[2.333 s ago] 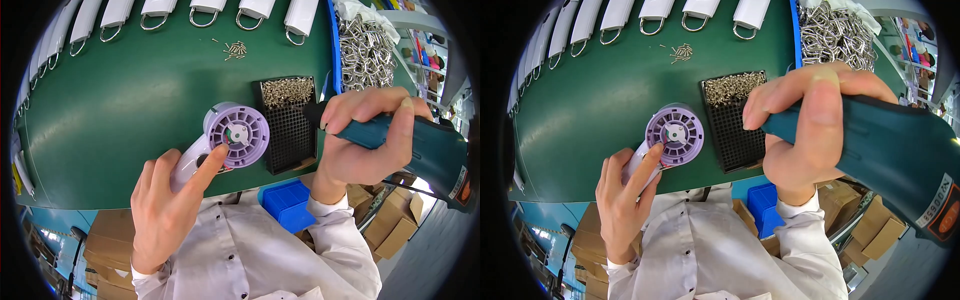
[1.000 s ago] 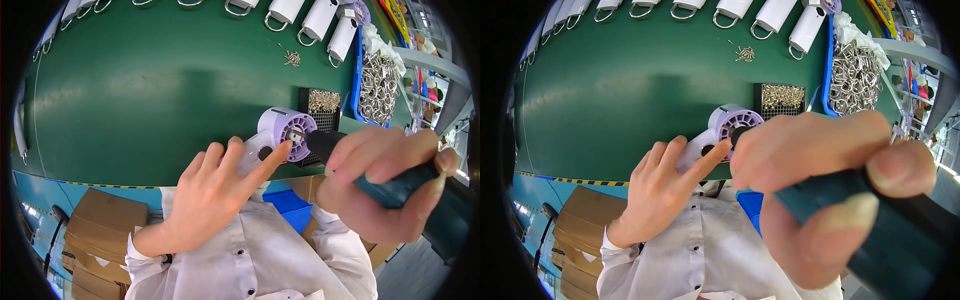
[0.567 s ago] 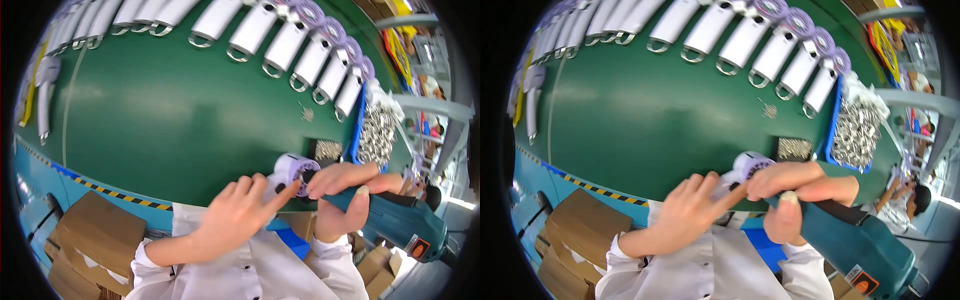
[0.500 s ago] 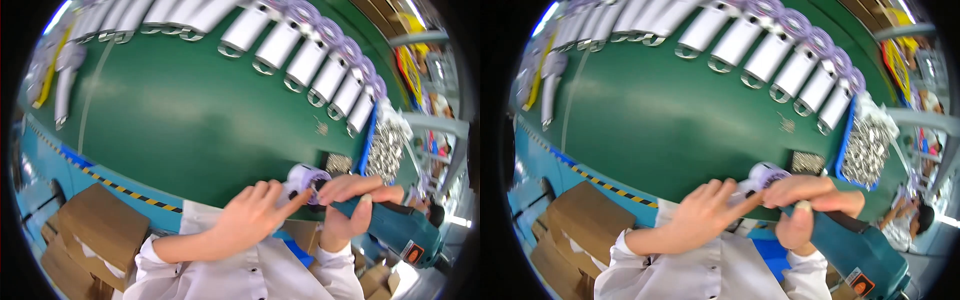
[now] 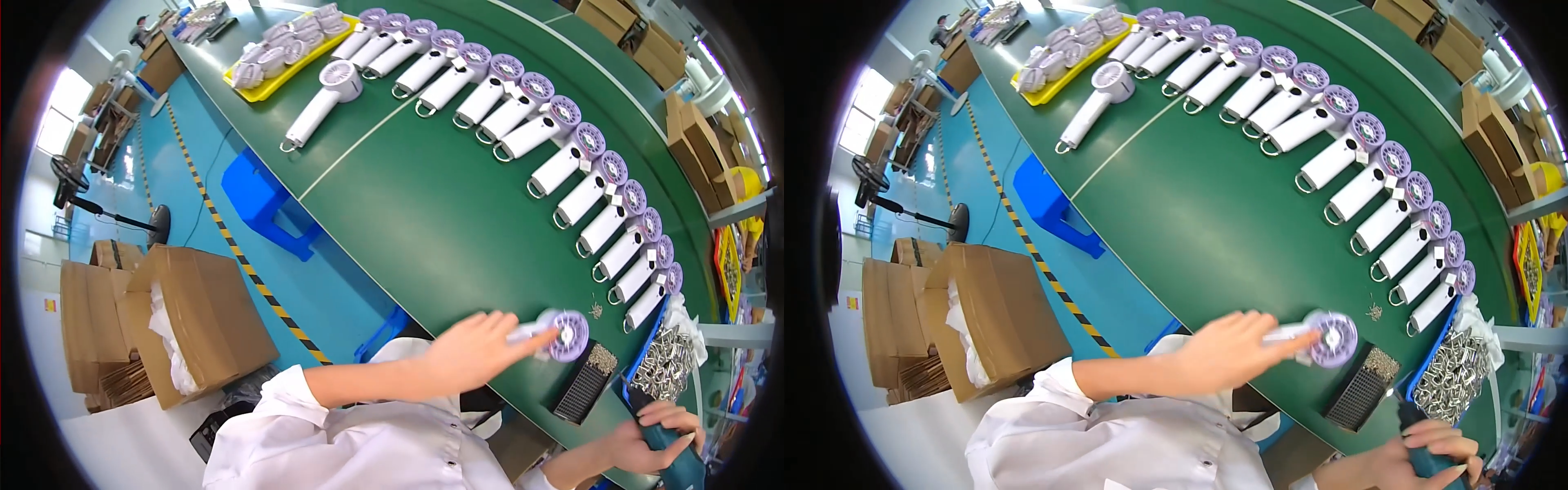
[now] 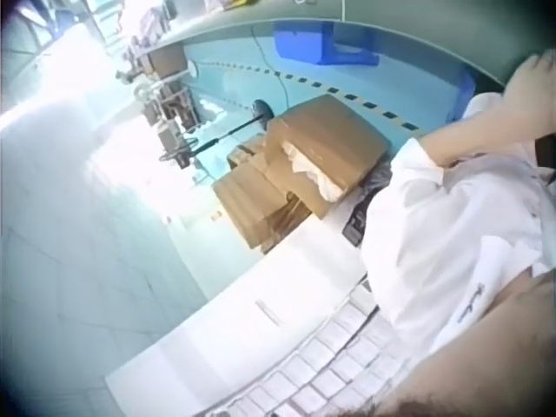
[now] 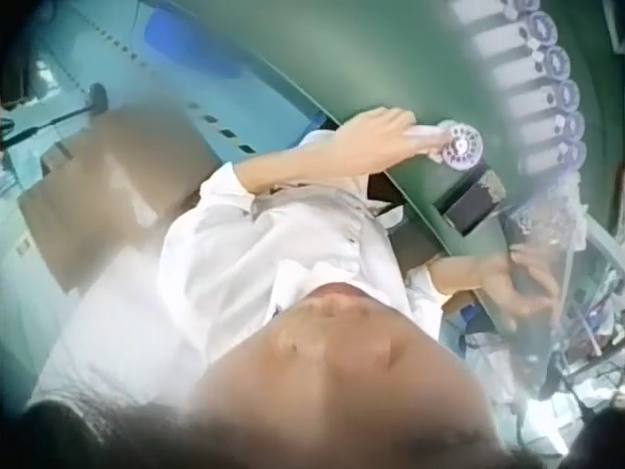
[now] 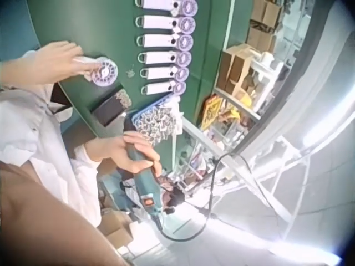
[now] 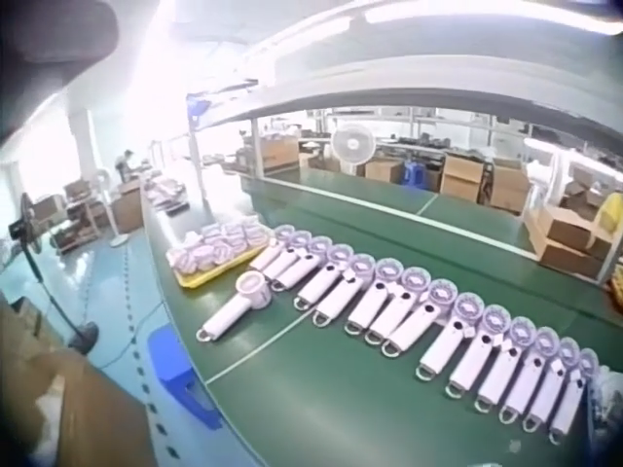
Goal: The person assembles handheld fans by securing their plastic casings with screws using an electric screwdriver.
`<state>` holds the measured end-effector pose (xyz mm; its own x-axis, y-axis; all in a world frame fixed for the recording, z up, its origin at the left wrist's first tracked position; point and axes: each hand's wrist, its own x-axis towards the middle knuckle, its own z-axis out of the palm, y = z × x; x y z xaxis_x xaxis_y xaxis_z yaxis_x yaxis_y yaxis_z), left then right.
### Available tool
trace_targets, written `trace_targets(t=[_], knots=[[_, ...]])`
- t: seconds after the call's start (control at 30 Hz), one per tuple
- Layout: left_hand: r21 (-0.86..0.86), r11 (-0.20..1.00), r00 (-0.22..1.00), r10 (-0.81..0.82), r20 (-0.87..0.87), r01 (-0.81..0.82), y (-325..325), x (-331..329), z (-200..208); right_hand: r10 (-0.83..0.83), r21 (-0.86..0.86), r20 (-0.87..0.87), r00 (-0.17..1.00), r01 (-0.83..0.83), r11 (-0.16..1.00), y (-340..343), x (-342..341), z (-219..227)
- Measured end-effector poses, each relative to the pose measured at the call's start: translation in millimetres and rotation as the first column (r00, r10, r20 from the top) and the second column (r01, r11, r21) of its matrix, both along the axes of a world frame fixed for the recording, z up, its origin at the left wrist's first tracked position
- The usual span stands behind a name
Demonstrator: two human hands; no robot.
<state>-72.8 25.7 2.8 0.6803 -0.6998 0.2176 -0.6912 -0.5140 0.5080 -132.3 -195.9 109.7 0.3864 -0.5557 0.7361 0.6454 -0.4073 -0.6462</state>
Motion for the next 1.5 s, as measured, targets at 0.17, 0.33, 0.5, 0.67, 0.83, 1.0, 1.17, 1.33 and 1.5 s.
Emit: trace_targets(t=[0.17, 0.33, 0.5, 0.67, 0.83, 1.0, 1.17, 1.33, 1.5], knots=[[-0.280, 0.853, 0.875, 0.477, 0.078, -0.440, 79.4, 61.0, 6.2, -0.648, -0.335, -0.203, 0.734, 0.570, 0.750, -33.2, -21.5, -10.1], [-0.465, 0.593, 0.475, 0.805, 0.355, -0.657, 212.0, 166.8, 32.9, -0.854, -0.557, -0.257, 0.451, 0.653, 0.513, -63.7, -59.6, -31.4], [-0.238, 0.529, 0.463, 0.840, 0.284, -0.814, 335.5, 250.5, -4.7, -0.797, -0.580, -0.504, 0.333, 0.553, 0.598, -130.3, -109.4, -85.6], [-0.077, 0.600, 0.567, 0.785, 0.250, -0.796, 355.9, 287.9, -35.9, -0.641, -0.387, -0.724, 0.254, 0.620, 0.682, -134.3, -118.8, -112.2], [-0.020, 0.617, 0.561, 0.728, 0.394, -0.787, 362.2, 302.6, -49.0, -0.721, -0.638, -0.686, 0.101, 0.393, 0.662, -169.0, -159.4, -145.6], [-0.055, 0.694, 0.584, 0.643, 0.495, -0.717, 378.5, 356.0, -84.0, -0.637, -0.581, -0.733, 0.238, 0.269, 0.768, -115.8, -129.2, -103.2], [0.100, 0.693, 0.565, 0.485, 0.667, -0.714, 484.8, 357.9, -61.7, -0.690, -0.621, -0.711, 0.140, 0.336, 0.708, -106.4, -85.7, -108.4], [-0.295, 0.609, 0.481, 0.778, 0.405, -0.737, 325.8, 286.7, 0.1, -0.668, -0.600, -0.741, 0.072, 0.376, 0.706, -97.9, -98.9, -107.6], [-0.337, 0.874, 0.867, 0.439, 0.235, -0.351, 112.3, 124.0, 36.2, -0.778, -0.729, -0.611, 0.149, 0.279, 0.626, -85.0, -96.4, -114.3]])
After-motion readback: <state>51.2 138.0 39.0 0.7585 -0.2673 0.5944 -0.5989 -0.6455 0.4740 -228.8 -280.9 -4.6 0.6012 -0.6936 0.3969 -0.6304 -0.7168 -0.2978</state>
